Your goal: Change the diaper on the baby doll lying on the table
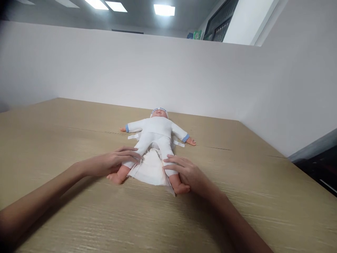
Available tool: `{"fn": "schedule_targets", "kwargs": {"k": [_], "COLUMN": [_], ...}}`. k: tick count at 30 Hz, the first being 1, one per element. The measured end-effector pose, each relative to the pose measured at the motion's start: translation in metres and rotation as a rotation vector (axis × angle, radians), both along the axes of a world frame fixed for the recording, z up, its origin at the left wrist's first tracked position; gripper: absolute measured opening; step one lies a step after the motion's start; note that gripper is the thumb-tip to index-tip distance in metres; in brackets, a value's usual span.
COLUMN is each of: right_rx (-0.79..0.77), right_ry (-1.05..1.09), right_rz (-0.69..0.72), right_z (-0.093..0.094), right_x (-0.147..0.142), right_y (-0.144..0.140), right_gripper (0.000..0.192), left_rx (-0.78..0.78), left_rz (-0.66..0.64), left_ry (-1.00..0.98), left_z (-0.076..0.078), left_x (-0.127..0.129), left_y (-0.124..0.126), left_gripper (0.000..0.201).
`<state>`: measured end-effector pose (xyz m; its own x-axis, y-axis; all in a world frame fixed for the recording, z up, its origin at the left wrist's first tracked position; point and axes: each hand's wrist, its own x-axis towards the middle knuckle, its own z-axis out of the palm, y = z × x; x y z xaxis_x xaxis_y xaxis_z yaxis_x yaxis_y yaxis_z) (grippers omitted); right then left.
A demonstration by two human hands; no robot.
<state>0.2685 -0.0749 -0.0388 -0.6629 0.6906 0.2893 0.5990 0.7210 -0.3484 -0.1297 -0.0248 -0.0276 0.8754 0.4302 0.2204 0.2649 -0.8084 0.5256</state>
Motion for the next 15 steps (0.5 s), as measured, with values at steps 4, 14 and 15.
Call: {"fn": "schedule_targets", "kwargs": {"k": [4, 14, 15], "right_rx": [-0.123, 0.095, 0.131], "right_ry": [0.118, -0.130, -0.133], "right_rz": [-0.012, -0.169, -0.186], "right_z": [0.007, 0.002, -0.002], "right_x": [0.002, -0.039, -0.041], "right_y": [0.001, -0.037, -0.037], "right_gripper": [0.046, 0.068, 0.056], "left_rx": [-0.084, 0.217, 0.229], "left_rz": [0.080, 0.337, 0.352], "left_ry": [0.002, 0.079, 0.083], "left_z": [0.010, -0.007, -0.009], "left_x": [0.002, 0.040, 0.042], "left_y": [-0.011, -0.039, -0.038], "left_gripper": [0.050, 0.029, 0.022]}}
